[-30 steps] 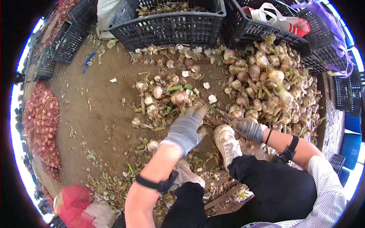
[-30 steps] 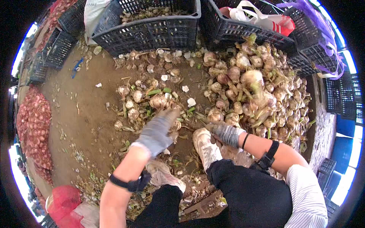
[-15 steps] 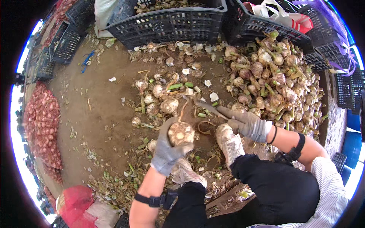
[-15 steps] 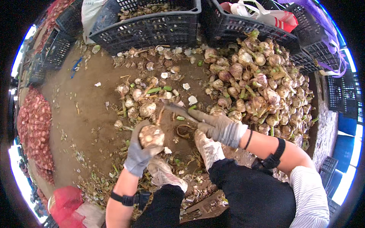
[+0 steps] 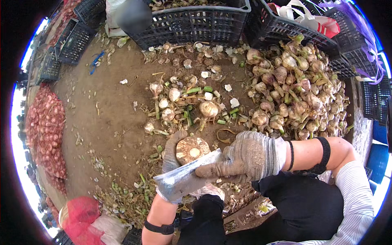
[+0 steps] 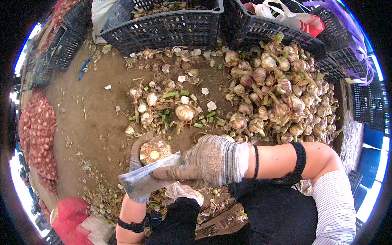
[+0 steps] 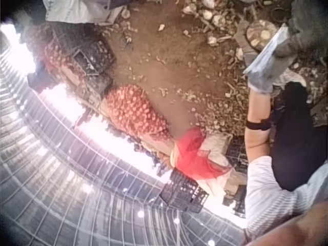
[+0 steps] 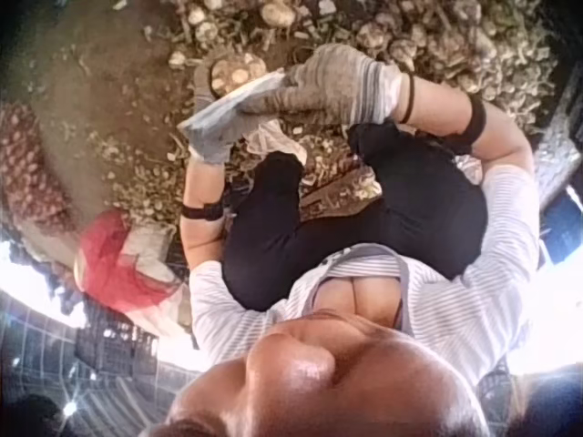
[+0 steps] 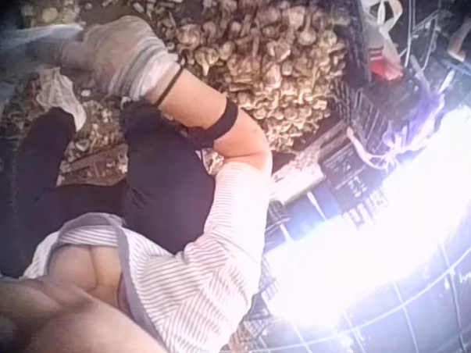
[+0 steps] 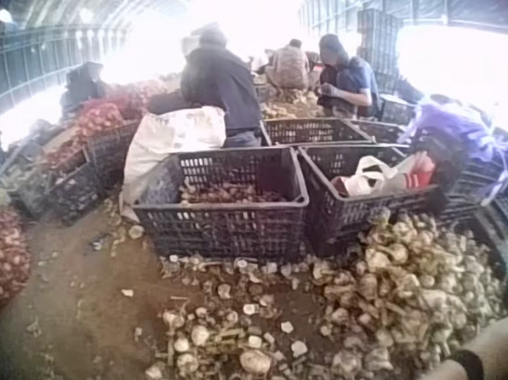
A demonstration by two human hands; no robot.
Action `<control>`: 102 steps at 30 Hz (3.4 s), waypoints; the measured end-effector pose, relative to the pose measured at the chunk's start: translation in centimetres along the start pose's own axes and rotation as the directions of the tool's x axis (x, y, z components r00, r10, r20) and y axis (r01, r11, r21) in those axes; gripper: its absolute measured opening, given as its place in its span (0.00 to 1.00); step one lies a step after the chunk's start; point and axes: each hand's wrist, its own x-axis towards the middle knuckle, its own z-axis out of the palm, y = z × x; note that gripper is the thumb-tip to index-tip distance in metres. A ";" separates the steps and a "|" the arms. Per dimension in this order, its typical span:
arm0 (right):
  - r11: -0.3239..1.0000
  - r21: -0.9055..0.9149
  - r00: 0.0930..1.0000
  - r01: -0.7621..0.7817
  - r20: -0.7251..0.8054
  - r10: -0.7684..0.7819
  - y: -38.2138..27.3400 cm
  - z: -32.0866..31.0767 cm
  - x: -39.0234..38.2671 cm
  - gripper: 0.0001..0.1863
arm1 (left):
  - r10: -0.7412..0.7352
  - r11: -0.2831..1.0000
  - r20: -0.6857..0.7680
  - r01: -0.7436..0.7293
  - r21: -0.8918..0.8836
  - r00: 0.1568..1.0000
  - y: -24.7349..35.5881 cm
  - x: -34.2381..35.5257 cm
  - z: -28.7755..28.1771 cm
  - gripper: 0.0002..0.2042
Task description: The recorder uses a cleaver to trim the roots and stems of garlic bulbs on the floor of a processing area.
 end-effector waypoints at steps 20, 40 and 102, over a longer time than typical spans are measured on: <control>1.000 0.010 0.964 0.022 -0.265 -0.018 2.7 4.1 -2.2 0.36 | 0.303 0.834 -0.102 -0.212 0.510 0.948 -2.8 -0.9 2.5 0.47; 0.732 0.554 0.917 -0.397 0.266 0.297 2.3 -0.6 -3.1 0.29 | 0.391 0.730 0.341 -0.513 0.451 0.855 -0.9 0.0 -0.7 0.19; 0.629 0.456 0.724 -0.629 0.050 0.688 7.7 2.5 -6.2 0.31 | 0.227 0.974 -0.162 -0.223 0.042 0.960 -0.9 -0.5 0.7 0.37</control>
